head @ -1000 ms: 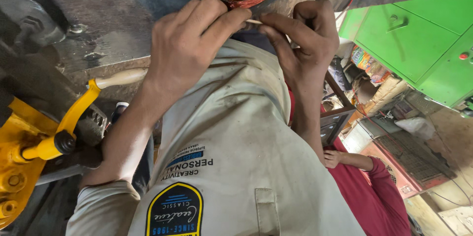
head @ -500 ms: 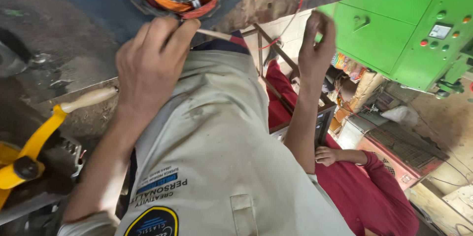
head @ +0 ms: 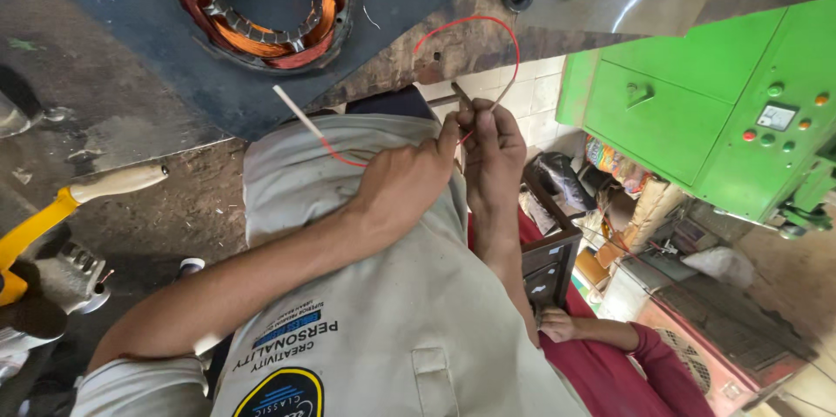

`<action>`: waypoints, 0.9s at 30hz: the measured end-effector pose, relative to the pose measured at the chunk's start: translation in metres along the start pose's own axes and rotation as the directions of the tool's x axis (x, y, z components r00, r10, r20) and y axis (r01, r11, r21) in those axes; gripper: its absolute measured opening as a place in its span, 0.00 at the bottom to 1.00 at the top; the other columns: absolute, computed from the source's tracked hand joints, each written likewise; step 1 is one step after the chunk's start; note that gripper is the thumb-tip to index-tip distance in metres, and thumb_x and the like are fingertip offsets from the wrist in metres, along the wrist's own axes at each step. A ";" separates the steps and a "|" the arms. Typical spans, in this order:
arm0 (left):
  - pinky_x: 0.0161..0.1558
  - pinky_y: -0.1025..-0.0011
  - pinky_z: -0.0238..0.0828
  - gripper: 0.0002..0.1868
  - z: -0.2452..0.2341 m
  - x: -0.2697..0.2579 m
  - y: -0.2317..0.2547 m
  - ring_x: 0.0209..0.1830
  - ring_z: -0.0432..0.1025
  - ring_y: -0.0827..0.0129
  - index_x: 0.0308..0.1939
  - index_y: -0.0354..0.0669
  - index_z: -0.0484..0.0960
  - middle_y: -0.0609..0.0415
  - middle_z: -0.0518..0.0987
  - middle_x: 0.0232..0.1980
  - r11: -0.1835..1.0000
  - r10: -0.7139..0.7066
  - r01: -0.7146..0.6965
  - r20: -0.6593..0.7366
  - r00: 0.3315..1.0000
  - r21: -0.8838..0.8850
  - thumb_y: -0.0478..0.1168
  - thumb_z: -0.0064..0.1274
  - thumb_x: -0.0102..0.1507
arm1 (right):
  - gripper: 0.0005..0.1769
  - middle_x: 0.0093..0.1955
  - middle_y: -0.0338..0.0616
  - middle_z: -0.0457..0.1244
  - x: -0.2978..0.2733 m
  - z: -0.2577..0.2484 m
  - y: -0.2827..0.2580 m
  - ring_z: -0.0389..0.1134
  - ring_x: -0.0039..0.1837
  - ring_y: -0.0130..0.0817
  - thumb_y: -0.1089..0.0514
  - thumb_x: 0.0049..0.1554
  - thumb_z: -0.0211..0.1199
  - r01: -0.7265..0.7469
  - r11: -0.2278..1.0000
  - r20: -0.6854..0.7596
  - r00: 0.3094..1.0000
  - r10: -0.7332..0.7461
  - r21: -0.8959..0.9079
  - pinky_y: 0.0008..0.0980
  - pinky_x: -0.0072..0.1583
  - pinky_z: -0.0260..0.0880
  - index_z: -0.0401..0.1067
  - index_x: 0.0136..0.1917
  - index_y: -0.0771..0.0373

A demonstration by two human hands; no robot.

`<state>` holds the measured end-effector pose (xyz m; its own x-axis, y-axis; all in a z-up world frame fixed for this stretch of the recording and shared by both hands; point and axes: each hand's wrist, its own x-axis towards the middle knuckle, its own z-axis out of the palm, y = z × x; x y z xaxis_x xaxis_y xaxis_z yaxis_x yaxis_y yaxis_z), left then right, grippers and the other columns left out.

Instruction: The person works on a circular copper-wound electrical component, likely a stator, by hand. They use scissors to cut red and black wires, then insert small wooden sticks into the slots of the component to secure the windings. The person repeats this process for multiple slots throughout the clip.

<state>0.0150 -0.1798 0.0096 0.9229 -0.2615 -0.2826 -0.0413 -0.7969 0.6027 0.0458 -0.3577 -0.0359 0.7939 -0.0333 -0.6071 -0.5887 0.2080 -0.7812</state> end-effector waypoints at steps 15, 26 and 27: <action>0.37 0.67 0.78 0.15 -0.079 -0.033 -0.034 0.43 0.79 0.62 0.50 0.43 0.82 0.51 0.79 0.53 0.995 0.034 -0.039 -0.054 0.998 -0.091 0.36 0.52 0.59 | 0.19 0.36 0.29 0.55 0.061 0.075 -0.060 0.49 0.34 0.16 0.56 0.68 0.60 0.028 0.990 0.330 0.944 0.020 -0.142 0.21 0.35 0.47 0.71 0.69 0.67; 0.51 0.56 0.72 0.13 -0.110 0.056 -0.060 0.52 0.76 0.54 0.54 0.44 0.80 0.53 0.80 0.47 0.984 0.066 -0.124 -0.372 0.926 -0.132 0.37 0.54 0.64 | 0.09 0.41 0.32 0.65 0.060 0.062 -0.080 0.55 0.36 0.16 0.59 0.67 0.62 0.135 0.928 0.277 0.960 -0.036 -0.348 0.22 0.37 0.53 0.76 0.53 0.68; 0.51 0.56 0.72 0.14 -0.111 0.055 -0.061 0.52 0.75 0.53 0.55 0.43 0.80 0.52 0.80 0.48 0.974 0.073 -0.147 -0.374 0.924 -0.175 0.35 0.52 0.65 | 0.08 0.44 0.33 0.68 0.059 0.061 -0.082 0.57 0.37 0.16 0.59 0.66 0.62 0.140 0.919 0.270 0.962 -0.038 -0.368 0.22 0.38 0.55 0.76 0.53 0.67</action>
<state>0.1108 -0.0856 0.0402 0.9935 -0.0960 0.0619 -0.1094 -0.6422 0.7587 0.1497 -0.3171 0.0010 0.8273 0.2239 -0.5152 -0.4864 -0.1732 -0.8564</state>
